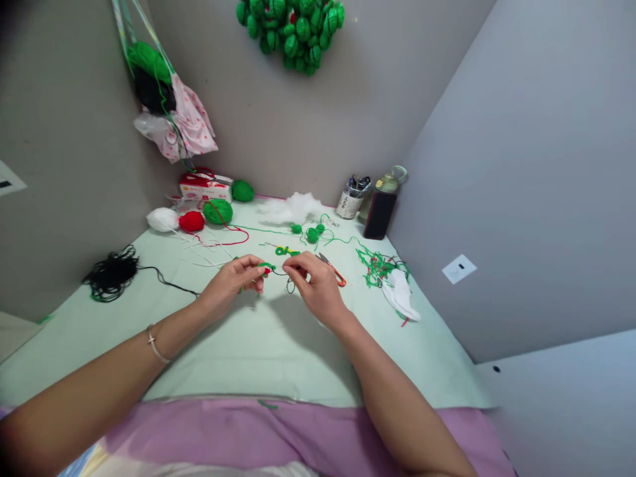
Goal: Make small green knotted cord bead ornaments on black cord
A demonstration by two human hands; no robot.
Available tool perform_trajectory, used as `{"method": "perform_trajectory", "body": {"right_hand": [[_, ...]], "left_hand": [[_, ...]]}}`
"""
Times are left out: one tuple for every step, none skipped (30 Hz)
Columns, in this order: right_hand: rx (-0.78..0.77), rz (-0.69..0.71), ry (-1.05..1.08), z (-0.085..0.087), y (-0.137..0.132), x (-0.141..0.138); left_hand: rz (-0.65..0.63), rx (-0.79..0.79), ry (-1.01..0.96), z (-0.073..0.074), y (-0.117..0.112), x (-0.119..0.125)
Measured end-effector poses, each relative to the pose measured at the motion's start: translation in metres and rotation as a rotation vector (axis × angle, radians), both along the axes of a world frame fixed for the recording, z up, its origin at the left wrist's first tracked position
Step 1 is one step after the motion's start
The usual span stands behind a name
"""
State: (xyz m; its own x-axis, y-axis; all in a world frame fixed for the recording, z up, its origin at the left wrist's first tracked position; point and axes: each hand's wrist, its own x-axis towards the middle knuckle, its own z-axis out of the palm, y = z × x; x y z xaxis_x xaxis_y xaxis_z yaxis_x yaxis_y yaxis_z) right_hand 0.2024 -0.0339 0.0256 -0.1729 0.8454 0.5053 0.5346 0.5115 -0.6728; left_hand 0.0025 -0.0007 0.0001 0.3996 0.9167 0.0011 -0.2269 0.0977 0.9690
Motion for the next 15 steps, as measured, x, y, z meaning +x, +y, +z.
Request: {"method": "perform_trajectory", "body": {"right_hand": [[0.058,-0.017,-0.045,0.0009,-0.0007,-0.0001],[0.111,-0.034,-0.085,0.0014,-0.0010,-0.0002],[0.149,-0.048,-0.117,0.0015,-0.0010,-0.0002],[0.174,-0.057,-0.144,0.0013,-0.0007,-0.0001],[0.189,-0.063,-0.168,0.0009,-0.0003,0.0001],[0.197,-0.066,-0.186,0.0004,0.0002,0.0002],[0.200,-0.065,-0.201,-0.0001,0.0006,0.0004],[0.200,-0.058,-0.214,-0.0006,0.0009,0.0006],[0.199,-0.051,-0.225,-0.0010,0.0011,0.0007],[0.200,-0.041,-0.234,-0.0013,0.0011,0.0008],[0.201,-0.033,-0.242,-0.0014,0.0010,0.0009],[0.201,-0.028,-0.249,-0.0014,0.0007,0.0009],[0.202,-0.026,-0.258,-0.0012,0.0004,0.0010],[0.203,-0.028,-0.266,-0.0009,0.0001,0.0011],[0.204,-0.029,-0.275,-0.0006,-0.0003,0.0012]], "left_hand": [[0.008,-0.003,-0.001,0.0003,0.0004,-0.0001],[0.014,-0.007,-0.001,0.0006,0.0007,-0.0001],[0.019,-0.009,-0.002,0.0006,0.0010,-0.0001],[0.022,-0.010,-0.003,0.0005,0.0013,-0.0001],[0.024,-0.010,-0.006,0.0003,0.0015,-0.0002],[0.026,-0.008,-0.009,-0.0001,0.0017,-0.0003],[0.025,-0.004,-0.011,-0.0004,0.0018,-0.0004],[0.024,-0.002,-0.010,-0.0007,0.0018,-0.0005],[0.024,-0.002,-0.005,-0.0007,0.0016,-0.0007],[0.024,-0.002,0.001,-0.0005,0.0014,-0.0008],[0.026,-0.003,0.007,-0.0001,0.0012,-0.0009],[0.028,-0.003,0.013,0.0006,0.0009,-0.0009],[0.030,-0.003,0.018,0.0013,0.0006,-0.0009],[0.032,-0.001,0.022,0.0020,0.0003,-0.0009],[0.034,0.001,0.024,0.0025,0.0001,-0.0009]]}}
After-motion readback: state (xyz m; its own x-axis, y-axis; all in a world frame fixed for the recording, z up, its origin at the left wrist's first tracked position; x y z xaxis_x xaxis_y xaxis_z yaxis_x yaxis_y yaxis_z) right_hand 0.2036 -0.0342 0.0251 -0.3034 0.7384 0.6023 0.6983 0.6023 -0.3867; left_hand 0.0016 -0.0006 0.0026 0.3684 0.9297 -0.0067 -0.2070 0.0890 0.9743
